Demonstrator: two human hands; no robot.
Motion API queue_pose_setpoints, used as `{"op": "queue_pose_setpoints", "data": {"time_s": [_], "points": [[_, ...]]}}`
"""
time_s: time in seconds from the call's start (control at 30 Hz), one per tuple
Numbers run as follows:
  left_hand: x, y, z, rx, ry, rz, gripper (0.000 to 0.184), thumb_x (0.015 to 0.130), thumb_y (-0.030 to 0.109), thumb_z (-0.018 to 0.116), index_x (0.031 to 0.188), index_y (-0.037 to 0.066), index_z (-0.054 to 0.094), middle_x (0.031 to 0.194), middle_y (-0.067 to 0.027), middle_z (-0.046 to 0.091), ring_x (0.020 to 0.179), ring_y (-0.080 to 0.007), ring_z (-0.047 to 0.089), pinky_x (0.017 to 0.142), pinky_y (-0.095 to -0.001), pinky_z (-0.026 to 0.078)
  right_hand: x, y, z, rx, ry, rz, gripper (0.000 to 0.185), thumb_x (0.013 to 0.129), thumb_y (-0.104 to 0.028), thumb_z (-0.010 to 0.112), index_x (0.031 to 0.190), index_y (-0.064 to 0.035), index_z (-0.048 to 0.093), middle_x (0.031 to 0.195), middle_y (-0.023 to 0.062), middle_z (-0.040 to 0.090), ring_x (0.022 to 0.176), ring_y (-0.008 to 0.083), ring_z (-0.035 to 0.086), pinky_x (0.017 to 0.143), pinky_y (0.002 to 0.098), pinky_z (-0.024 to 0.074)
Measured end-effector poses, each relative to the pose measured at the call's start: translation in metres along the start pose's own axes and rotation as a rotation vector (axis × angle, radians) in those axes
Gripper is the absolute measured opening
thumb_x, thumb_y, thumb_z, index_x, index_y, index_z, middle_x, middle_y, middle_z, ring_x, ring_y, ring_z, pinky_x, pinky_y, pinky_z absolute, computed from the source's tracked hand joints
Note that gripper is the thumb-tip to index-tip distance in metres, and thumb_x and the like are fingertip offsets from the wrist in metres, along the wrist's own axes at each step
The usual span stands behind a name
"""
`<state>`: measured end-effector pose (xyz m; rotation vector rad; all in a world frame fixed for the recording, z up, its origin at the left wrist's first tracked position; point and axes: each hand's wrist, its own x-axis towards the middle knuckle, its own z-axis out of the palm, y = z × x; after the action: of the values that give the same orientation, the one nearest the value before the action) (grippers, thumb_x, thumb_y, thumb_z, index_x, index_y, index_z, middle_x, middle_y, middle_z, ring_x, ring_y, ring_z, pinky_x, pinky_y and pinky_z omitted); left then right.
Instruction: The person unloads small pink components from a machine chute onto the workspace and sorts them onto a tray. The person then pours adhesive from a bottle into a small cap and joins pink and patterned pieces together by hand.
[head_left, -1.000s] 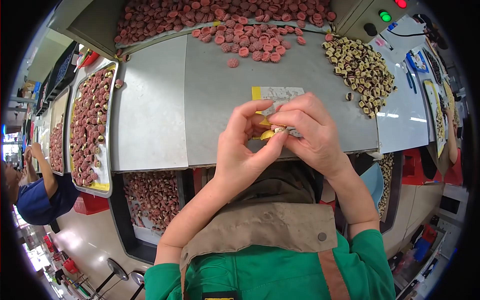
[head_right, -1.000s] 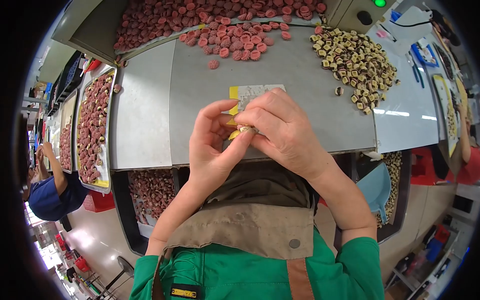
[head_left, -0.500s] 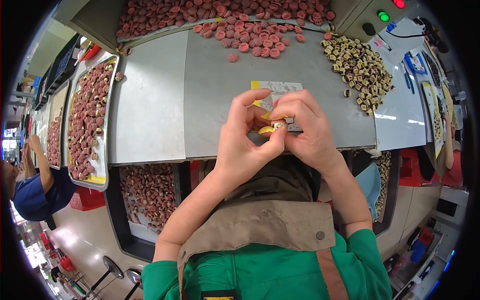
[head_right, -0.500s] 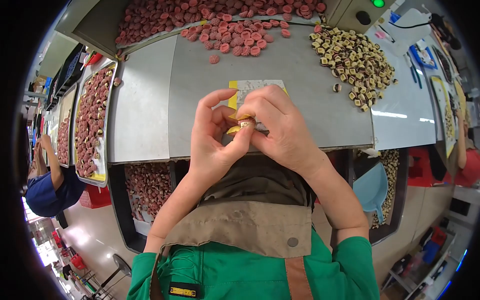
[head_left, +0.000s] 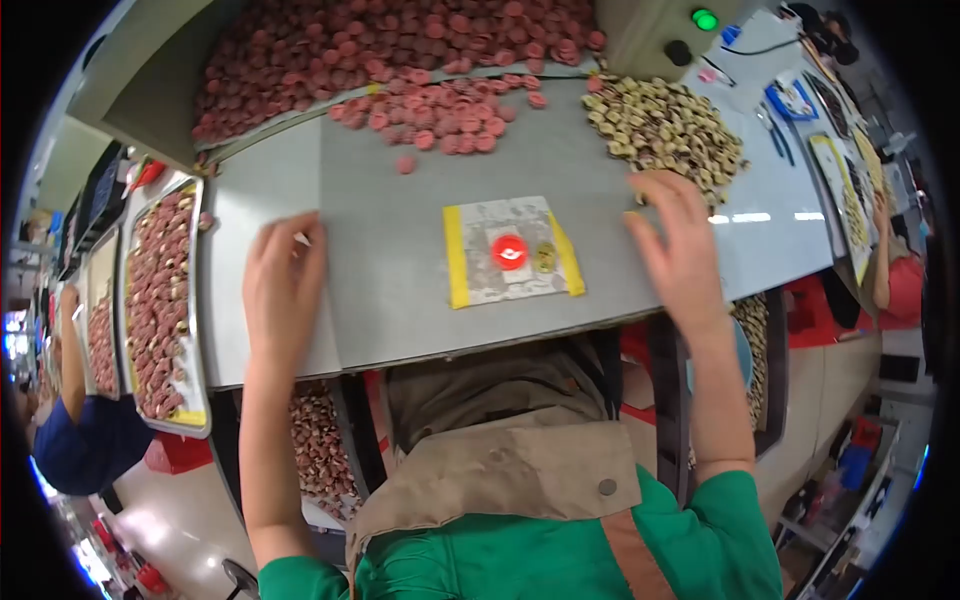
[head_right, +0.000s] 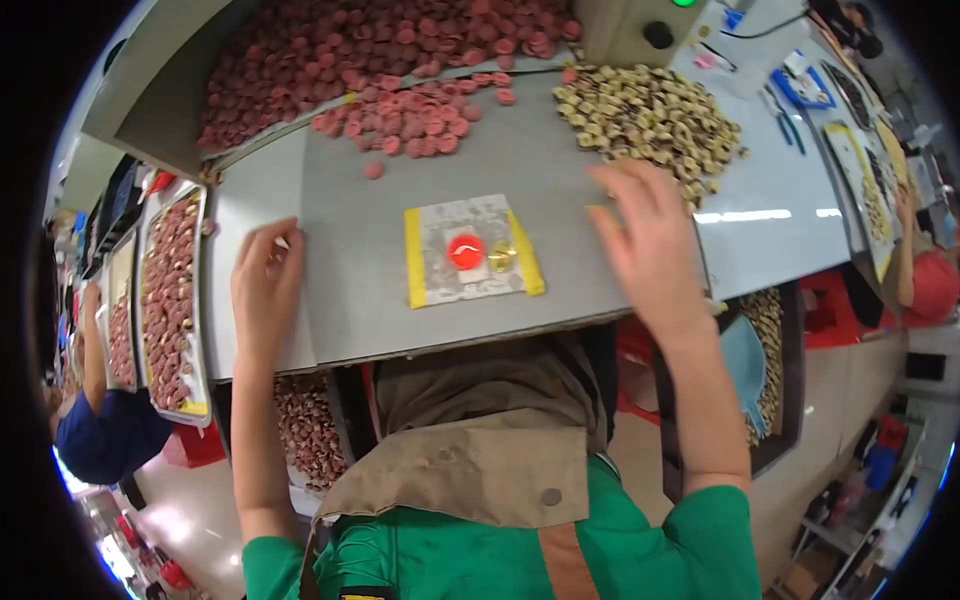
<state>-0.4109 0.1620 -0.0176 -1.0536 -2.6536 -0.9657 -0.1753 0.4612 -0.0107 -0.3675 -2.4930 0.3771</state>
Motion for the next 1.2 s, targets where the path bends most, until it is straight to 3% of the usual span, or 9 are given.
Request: {"op": "queue_pose_setpoints", "data": {"time_s": [0.17, 0.27, 0.43, 0.57, 0.67, 0.77, 0.9, 1.1, 1.2], "points": [[0.041, -0.026, -0.007, 0.353, 0.213, 0.248, 0.031, 0.086, 0.014, 0.070, 0.116, 0.008, 0.067, 0.111, -0.0138, 0.064, 0.111, -0.0344, 0.055, 0.100, -0.0449, 0.040, 0.012, 0.023, 0.004, -0.002, -0.039, -0.001, 0.016, 0.084, -0.003, 0.068, 0.101, -0.0012, 0.067, 0.101, 0.0134, 0.064, 0.096, 0.0325, 0.062, 0.084, 0.0413, 0.0492], [0.051, 0.016, 0.021, -0.045, -0.008, 0.258, 0.027, 0.086, 0.015, 0.069, 0.111, 0.005, 0.066, 0.110, -0.0163, 0.063, 0.108, -0.0357, 0.058, 0.092, -0.0411, 0.047, 0.016, 0.005, 0.009, 0.182, -0.137, 0.012, 0.018, 0.084, -0.003, 0.069, 0.103, -0.0018, 0.066, 0.100, 0.0132, 0.064, 0.093, 0.0318, 0.062, 0.082, 0.0394, 0.0498], [0.060, 0.032, 0.057, -0.029, -0.111, 0.354, 0.022, 0.093, 0.009, 0.064, 0.114, 0.001, 0.063, 0.108, -0.0126, 0.063, 0.093, -0.0266, 0.062, 0.082, -0.0343, 0.050, 0.010, -0.005, 0.012, 0.251, -0.144, 0.040, 0.024, 0.083, -0.003, 0.071, 0.106, -0.0039, 0.065, 0.098, 0.0109, 0.065, 0.093, 0.0303, 0.061, 0.081, 0.0385, 0.0488], [0.036, 0.050, 0.042, -0.385, -0.251, 0.043, 0.022, 0.100, 0.012, 0.059, 0.119, 0.001, 0.062, 0.101, -0.0038, 0.060, 0.089, -0.0131, 0.057, 0.079, -0.0266, 0.047, 0.007, 0.003, 0.013, 0.189, -0.089, -0.048, 0.023, 0.082, -0.002, 0.071, 0.105, -0.0042, 0.067, 0.097, 0.0105, 0.066, 0.093, 0.0295, 0.060, 0.082, 0.0390, 0.0484], [0.016, 0.065, 0.036, -1.025, -0.371, -0.372, 0.026, 0.102, 0.014, 0.058, 0.123, 0.000, 0.060, 0.105, -0.0014, 0.060, 0.091, -0.0105, 0.058, 0.081, -0.0250, 0.048, 0.009, 0.001, 0.008, 0.156, -0.121, -0.069, 0.021, 0.082, -0.002, 0.071, 0.102, -0.0034, 0.068, 0.097, 0.0107, 0.066, 0.093, 0.0294, 0.061, 0.082, 0.0384, 0.0489], [-0.009, 0.077, 0.041, -1.566, -0.385, -0.548, 0.029, 0.103, 0.016, 0.056, 0.128, 0.001, 0.057, 0.108, -0.0006, 0.059, 0.093, -0.0096, 0.059, 0.083, -0.0236, 0.049, 0.014, 0.000, 0.002, 0.094, -0.187, -0.113, 0.020, 0.082, -0.002, 0.071, 0.101, -0.0029, 0.067, 0.097, 0.0110, 0.065, 0.092, 0.0300, 0.061, 0.080, 0.0381, 0.0494], [-0.023, 0.081, 0.047, -1.703, -0.417, -0.562, 0.036, 0.104, 0.016, 0.054, 0.136, 0.000, 0.052, 0.108, -0.0015, 0.059, 0.096, -0.0103, 0.059, 0.084, -0.0235, 0.050, 0.026, -0.005, -0.004, -0.019, -0.298, -0.161, 0.020, 0.082, -0.002, 0.070, 0.101, -0.0023, 0.065, 0.094, 0.0122, 0.062, 0.089, 0.0321, 0.061, 0.078, 0.0399, 0.0497], [-0.031, 0.078, 0.053, -1.815, -0.368, -0.520, 0.036, 0.104, 0.016, 0.054, 0.136, 0.000, 0.051, 0.111, -0.0021, 0.059, 0.098, -0.0108, 0.060, 0.086, -0.0247, 0.050, 0.033, -0.049, 0.002, 0.293, -0.401, -0.082, 0.020, 0.083, -0.003, 0.069, 0.101, -0.0019, 0.062, 0.094, 0.0134, 0.061, 0.089, 0.0335, 0.059, 0.077, 0.0414, 0.0486], [-0.031, 0.081, 0.051, -1.797, -0.342, -0.534, 0.036, 0.104, 0.017, 0.054, 0.136, 0.001, 0.052, 0.111, -0.0019, 0.059, 0.099, -0.0109, 0.060, 0.087, -0.0249, 0.050, 0.035, -0.061, 0.019, 0.258, -0.389, -0.236, 0.021, 0.081, -0.002, 0.069, 0.101, -0.0024, 0.061, 0.095, 0.0127, 0.060, 0.092, 0.0331, 0.059, 0.079, 0.0409, 0.0488]]}}
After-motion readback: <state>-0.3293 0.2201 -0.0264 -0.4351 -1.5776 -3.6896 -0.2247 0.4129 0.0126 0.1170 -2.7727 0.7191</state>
